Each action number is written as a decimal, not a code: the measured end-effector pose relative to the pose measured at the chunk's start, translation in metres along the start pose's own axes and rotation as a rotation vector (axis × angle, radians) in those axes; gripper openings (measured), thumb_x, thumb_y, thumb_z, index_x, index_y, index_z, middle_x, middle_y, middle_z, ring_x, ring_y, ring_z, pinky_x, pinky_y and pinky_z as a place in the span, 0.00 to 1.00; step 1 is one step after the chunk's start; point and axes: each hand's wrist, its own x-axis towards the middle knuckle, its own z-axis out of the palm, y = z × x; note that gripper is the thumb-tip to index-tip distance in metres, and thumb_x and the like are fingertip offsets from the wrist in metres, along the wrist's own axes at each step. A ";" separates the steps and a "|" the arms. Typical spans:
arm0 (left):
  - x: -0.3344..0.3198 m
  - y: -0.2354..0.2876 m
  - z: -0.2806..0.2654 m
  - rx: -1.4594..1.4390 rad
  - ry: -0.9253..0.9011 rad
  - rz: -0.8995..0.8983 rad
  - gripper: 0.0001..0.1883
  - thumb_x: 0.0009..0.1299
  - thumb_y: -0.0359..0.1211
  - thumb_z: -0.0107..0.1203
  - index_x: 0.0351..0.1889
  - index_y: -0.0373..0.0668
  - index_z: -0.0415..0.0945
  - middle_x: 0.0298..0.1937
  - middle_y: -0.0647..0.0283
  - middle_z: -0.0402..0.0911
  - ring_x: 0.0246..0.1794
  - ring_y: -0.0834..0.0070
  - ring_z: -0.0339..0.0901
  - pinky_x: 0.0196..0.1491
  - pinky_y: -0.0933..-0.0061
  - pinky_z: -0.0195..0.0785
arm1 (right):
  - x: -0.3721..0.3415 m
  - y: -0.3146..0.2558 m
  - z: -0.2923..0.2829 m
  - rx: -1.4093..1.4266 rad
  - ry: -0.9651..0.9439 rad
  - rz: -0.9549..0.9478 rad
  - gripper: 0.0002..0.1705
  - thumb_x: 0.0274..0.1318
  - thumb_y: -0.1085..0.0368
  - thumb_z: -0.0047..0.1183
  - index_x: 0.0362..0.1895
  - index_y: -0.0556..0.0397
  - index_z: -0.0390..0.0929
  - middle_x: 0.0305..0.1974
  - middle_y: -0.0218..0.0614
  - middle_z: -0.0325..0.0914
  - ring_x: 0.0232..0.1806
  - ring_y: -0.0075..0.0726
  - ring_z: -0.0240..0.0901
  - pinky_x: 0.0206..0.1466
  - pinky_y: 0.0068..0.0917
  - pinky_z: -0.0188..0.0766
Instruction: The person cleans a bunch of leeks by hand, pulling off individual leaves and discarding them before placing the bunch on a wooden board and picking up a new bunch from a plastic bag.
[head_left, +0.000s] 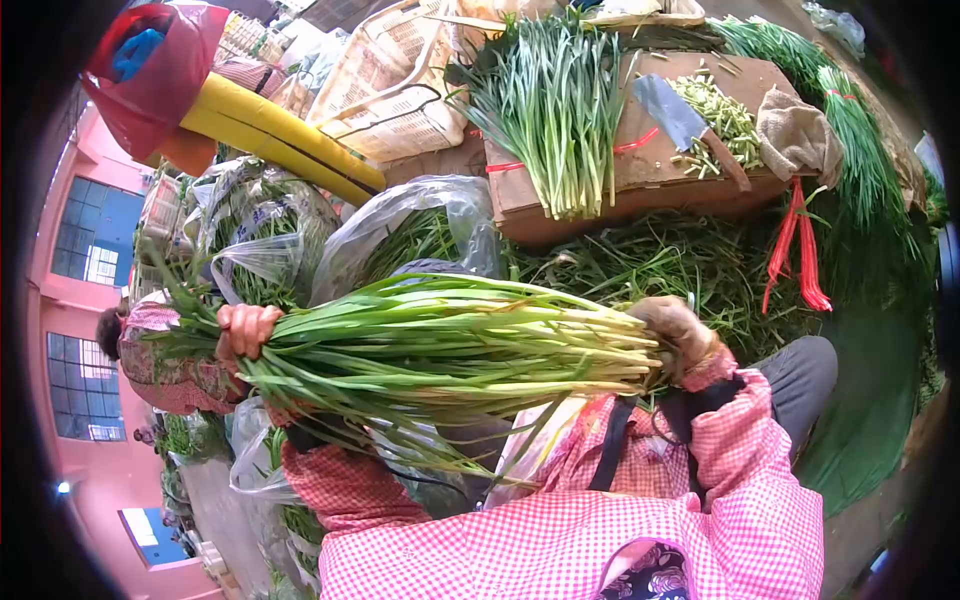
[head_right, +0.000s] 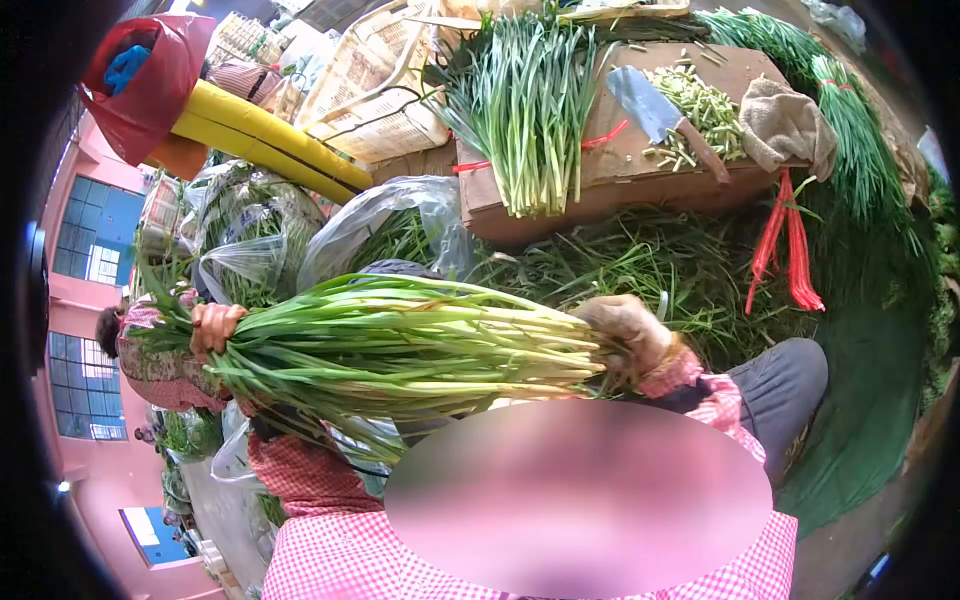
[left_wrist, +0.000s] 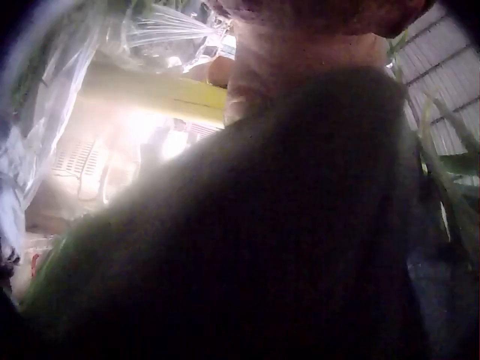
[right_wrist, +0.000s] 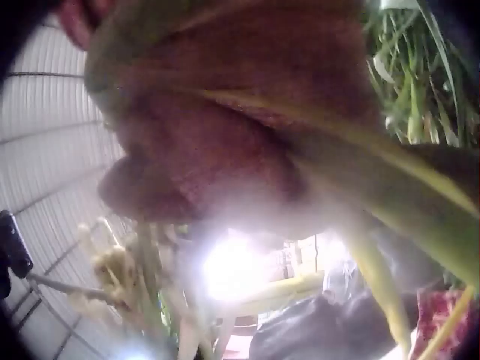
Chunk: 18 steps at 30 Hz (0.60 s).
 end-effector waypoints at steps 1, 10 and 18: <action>-0.002 -0.005 -0.001 -0.042 0.055 0.017 0.06 0.65 0.25 0.40 0.38 0.39 0.68 0.19 0.72 0.67 0.17 0.83 0.64 0.34 0.78 0.57 | -0.006 -0.009 -0.006 -0.251 0.009 -0.243 0.24 0.50 0.49 0.52 0.39 0.59 0.75 0.33 0.34 0.76 0.33 0.29 0.72 0.36 0.27 0.71; -0.037 -0.012 0.001 -0.081 0.513 0.170 0.05 0.64 0.29 0.43 0.35 0.38 0.67 0.22 0.72 0.65 0.24 0.82 0.65 0.39 0.75 0.59 | -0.058 -0.031 -0.067 -0.657 0.133 -0.293 0.09 0.35 0.75 0.54 0.28 0.54 0.77 0.25 0.39 0.75 0.30 0.38 0.75 0.32 0.29 0.71; -0.107 0.015 -0.042 -0.043 0.813 0.125 0.05 0.64 0.29 0.47 0.30 0.39 0.72 0.30 0.66 0.76 0.35 0.77 0.73 0.49 0.71 0.65 | -0.065 -0.039 -0.102 -1.536 0.285 0.256 0.22 0.35 0.59 0.62 0.39 0.52 0.77 0.41 0.41 0.75 0.43 0.41 0.71 0.47 0.35 0.67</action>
